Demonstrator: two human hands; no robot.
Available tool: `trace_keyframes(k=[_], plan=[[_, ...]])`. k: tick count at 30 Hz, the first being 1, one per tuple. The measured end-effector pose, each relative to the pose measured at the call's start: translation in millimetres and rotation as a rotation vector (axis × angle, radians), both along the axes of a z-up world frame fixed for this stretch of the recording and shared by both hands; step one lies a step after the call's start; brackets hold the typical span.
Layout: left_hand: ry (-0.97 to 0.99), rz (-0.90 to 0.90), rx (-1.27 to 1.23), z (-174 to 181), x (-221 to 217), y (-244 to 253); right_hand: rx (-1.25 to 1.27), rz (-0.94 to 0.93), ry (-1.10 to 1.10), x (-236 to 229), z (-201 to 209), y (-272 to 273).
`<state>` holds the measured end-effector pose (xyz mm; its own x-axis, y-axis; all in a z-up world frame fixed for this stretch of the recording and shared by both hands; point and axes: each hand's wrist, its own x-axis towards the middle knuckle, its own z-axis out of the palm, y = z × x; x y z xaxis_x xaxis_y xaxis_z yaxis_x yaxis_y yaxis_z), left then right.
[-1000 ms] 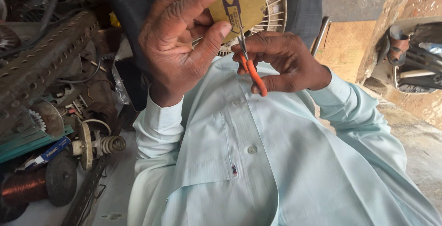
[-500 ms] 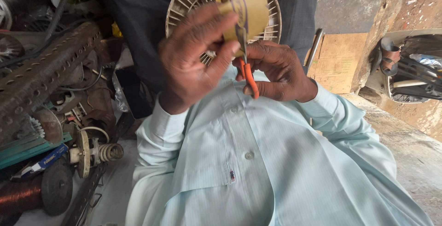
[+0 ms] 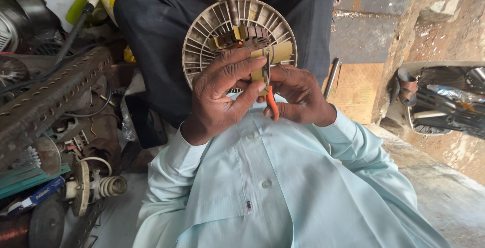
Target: The person winds copper wire around a motor armature held in their lap. They use their hands to wrap the wire and occasionally use orange-handled pliers to cut the wire or adjust the coil.
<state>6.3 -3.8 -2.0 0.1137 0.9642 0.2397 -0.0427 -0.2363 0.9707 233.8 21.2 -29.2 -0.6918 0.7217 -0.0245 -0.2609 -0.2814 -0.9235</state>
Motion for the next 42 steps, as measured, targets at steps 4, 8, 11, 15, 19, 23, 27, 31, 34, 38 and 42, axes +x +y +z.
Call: trace_keyframes(k=[4, 8, 11, 15, 19, 23, 27, 31, 34, 38, 42], plan=[[-0.010, 0.004, -0.012, -1.2, -0.6, -1.9, -0.030, -0.004, -0.034, 0.4, -0.6, -0.5], [-0.021, -0.016, -0.056, 4.1, 2.4, -2.9, 0.093, -0.014, 0.058, -5.9, 2.6, 1.2], [0.018, 0.042, -0.018, 15.2, 1.0, 1.1, 0.022, 0.002, -0.019, -3.3, -0.2, 1.3], [0.150, 0.061, 0.104, 16.0, -4.4, 9.9, 0.406, -0.017, -0.212, -6.3, -7.3, -0.8], [0.023, -0.003, -0.129, -0.1, -0.9, 2.4, 0.333, 0.023, -0.246, -9.7, -9.3, -4.7], [-0.174, 0.079, -0.235, -8.9, 7.1, -6.9, 0.470, -0.020, -0.248, -15.3, -9.6, -2.3], [-0.296, 0.282, -0.274, -14.1, -3.0, -5.2, 0.481, 0.106, -0.423, -4.8, 4.5, 3.1], [-0.142, 0.327, -0.174, -14.3, -21.0, -1.0, 0.337, 0.101, -0.313, 10.5, 9.8, 0.5], [-0.040, 0.323, -0.097, -15.9, -17.3, 4.3, 0.151, 0.091, -0.069, 11.1, -2.7, -3.8], [0.040, 0.348, -0.056, -17.4, -5.6, 10.5, 0.005, 0.057, 0.000, 2.0, -11.9, -15.0], [0.040, 0.359, -0.061, -20.3, -2.5, 9.3, -0.044, 0.070, -0.119, -2.5, -11.6, -13.2]])
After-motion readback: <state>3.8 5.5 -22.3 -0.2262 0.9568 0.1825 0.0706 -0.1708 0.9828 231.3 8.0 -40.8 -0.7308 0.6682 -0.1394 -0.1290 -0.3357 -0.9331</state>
